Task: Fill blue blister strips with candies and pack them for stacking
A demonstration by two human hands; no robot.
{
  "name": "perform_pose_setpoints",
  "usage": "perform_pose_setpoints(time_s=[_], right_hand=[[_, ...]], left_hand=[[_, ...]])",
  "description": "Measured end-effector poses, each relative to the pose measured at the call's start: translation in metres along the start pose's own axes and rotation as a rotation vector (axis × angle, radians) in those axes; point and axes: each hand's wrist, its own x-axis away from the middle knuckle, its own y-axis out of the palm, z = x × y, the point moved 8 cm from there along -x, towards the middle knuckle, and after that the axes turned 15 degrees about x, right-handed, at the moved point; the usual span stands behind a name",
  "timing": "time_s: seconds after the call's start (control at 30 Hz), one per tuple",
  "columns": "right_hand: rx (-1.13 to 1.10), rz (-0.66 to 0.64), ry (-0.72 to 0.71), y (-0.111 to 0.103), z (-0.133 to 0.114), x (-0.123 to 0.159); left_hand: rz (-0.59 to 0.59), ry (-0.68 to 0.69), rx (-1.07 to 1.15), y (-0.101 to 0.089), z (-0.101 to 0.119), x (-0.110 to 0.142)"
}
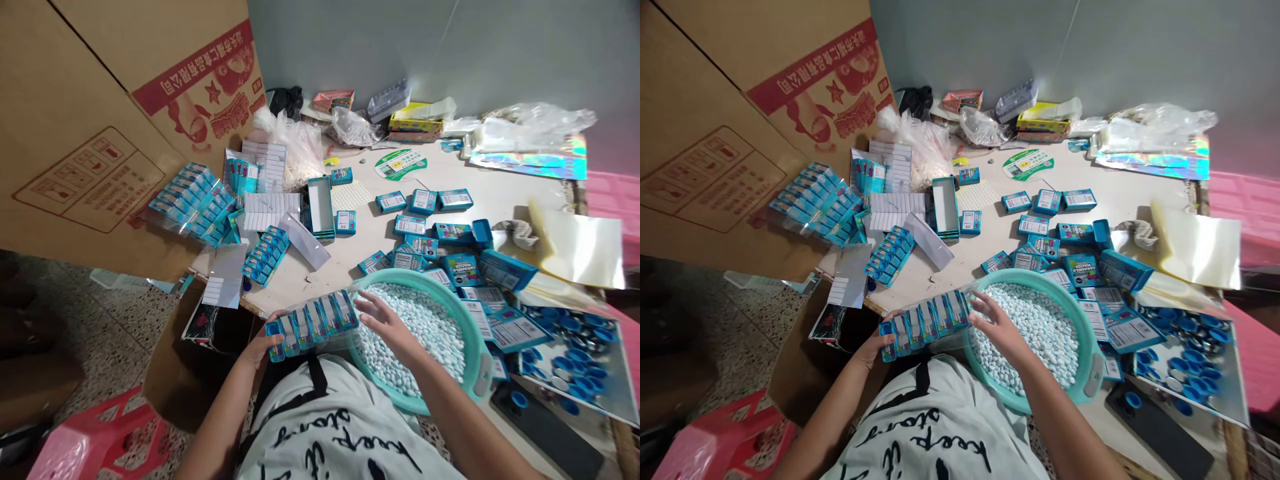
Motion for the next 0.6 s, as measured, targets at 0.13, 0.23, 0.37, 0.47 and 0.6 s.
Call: perform_pose_setpoints(time_s=[0.13, 0.23, 0.37, 0.47, 0.6], right_hand=[[-0.091, 0.026, -0.03, 0.007, 0.0, 0.005], [-0.114, 0.077, -0.033, -0.001, -0.006, 0.023], [-0.105, 0.227, -0.027, -0.033, -0.024, 0.06], [-0.124, 0.418, 0.025, -0.07, -0.018, 0.081], [-0.135, 0.563, 0.191, -0.105, 0.027, 0.085]], left_hand=[[0.012, 0.025, -0.026, 0.012, 0.006, 0.002], [0.016, 0.009, -0.037, 0.029, 0.012, 0.003], [-0.02, -0.009, -0.1, 0.073, 0.027, -0.008], [-0.028, 0.042, -0.238, 0.112, 0.027, -0.028], [-0.045, 0.082, -0.344, 0.143, -0.01, -0.061]])
